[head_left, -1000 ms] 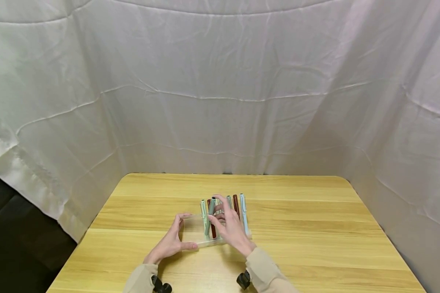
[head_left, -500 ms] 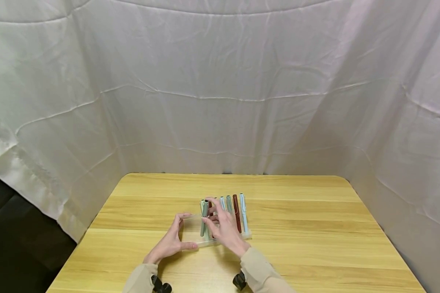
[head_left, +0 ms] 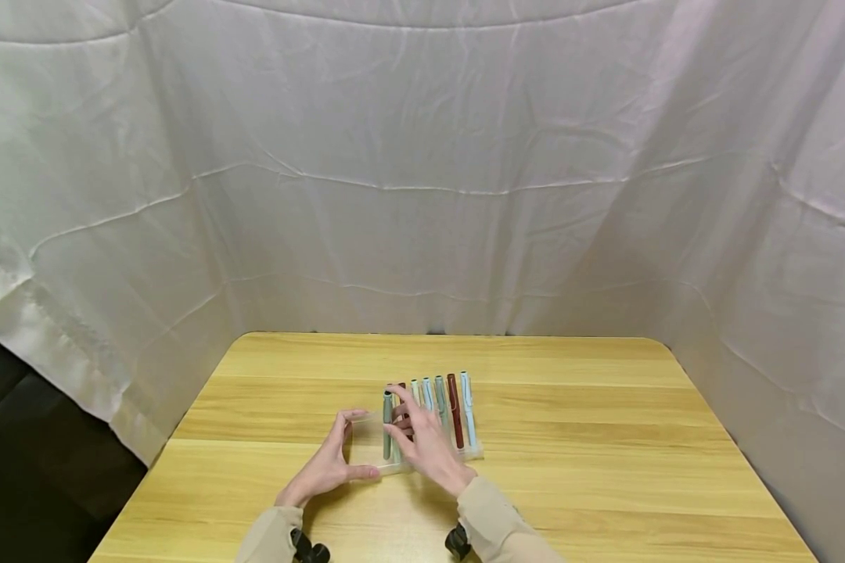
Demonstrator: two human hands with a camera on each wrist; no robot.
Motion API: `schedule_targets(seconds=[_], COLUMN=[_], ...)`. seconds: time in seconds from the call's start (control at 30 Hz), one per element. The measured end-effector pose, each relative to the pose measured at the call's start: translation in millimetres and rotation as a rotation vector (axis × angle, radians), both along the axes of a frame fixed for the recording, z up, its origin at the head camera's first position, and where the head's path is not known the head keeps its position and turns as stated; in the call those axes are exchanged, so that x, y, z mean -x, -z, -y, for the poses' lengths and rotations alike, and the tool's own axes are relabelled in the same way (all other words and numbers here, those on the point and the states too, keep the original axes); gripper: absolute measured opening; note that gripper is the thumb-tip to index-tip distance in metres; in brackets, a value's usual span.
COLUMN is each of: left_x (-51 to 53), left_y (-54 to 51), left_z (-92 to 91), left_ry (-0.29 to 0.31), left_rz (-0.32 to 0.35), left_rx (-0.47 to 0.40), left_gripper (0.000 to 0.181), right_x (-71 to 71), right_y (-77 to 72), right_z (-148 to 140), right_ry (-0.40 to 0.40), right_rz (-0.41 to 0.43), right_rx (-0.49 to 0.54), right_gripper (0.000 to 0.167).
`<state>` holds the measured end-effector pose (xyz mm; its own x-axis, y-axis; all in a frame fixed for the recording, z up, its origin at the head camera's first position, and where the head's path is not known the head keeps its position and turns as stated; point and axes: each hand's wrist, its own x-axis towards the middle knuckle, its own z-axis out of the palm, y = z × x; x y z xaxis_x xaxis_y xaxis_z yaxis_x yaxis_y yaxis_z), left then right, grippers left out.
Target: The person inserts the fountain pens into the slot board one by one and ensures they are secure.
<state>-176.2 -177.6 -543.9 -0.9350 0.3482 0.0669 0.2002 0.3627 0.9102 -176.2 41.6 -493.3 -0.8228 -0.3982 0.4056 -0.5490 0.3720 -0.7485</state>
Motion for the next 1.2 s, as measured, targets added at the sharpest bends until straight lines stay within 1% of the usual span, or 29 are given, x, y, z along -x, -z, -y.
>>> schedule_targets(seconds=[0.1,0.27,0.4,0.5,0.57,0.7,0.83,0.97,1.1,1.2], left_x=[-0.2,-0.2,-0.1,0.0,0.0,0.2,0.3,-0.3,-1.2,-1.6], left_y=[-0.4,-0.8,0.0,1.0,1.3,1.6,2.0,1.5,-0.3,-1.3], left_z=[0.0,-0.4,-0.4,-0.2,0.0,0.2,0.4,1.0,1.3,0.9], left_ry=[-0.002,-0.007,-0.006,-0.001,0.002,-0.002,0.003,0.001,-0.006,-0.005], left_rz=[0.006,0.018,0.002,-0.02,-0.02,-0.001,0.009,0.019,0.042,0.044], left_rx=[0.004,0.008,0.0,-0.001,-0.002,-0.009,-0.009,-0.005,-0.002,-0.003], left_gripper=[0.097,0.096,0.095,0.095,0.094,0.096,0.097,0.098,0.099,0.099], right_x=[0.3,1.3,0.8,0.0,-0.2,0.3,0.0,0.2,0.6,0.9], right_y=[1.2,2.8,3.1,2.8,2.2,2.5,4.6,5.7,4.0,2.7], right_z=[1,3,4,6,6,9,10,11,11,11], right_ry=[-0.007,-0.023,-0.038,-0.041,-0.04,-0.032,-0.004,0.004,-0.007,-0.009], right_rz=[-0.013,-0.065,-0.088,-0.091,-0.088,-0.103,-0.123,-0.129,-0.141,-0.153], right_rx=[-0.017,-0.042,-0.052,-0.058,-0.068,-0.118,-0.18,-0.191,-0.202,-0.211], right_gripper=[0.064,0.063,0.064,0.065,0.065,0.065,0.063,0.06,0.059,0.059])
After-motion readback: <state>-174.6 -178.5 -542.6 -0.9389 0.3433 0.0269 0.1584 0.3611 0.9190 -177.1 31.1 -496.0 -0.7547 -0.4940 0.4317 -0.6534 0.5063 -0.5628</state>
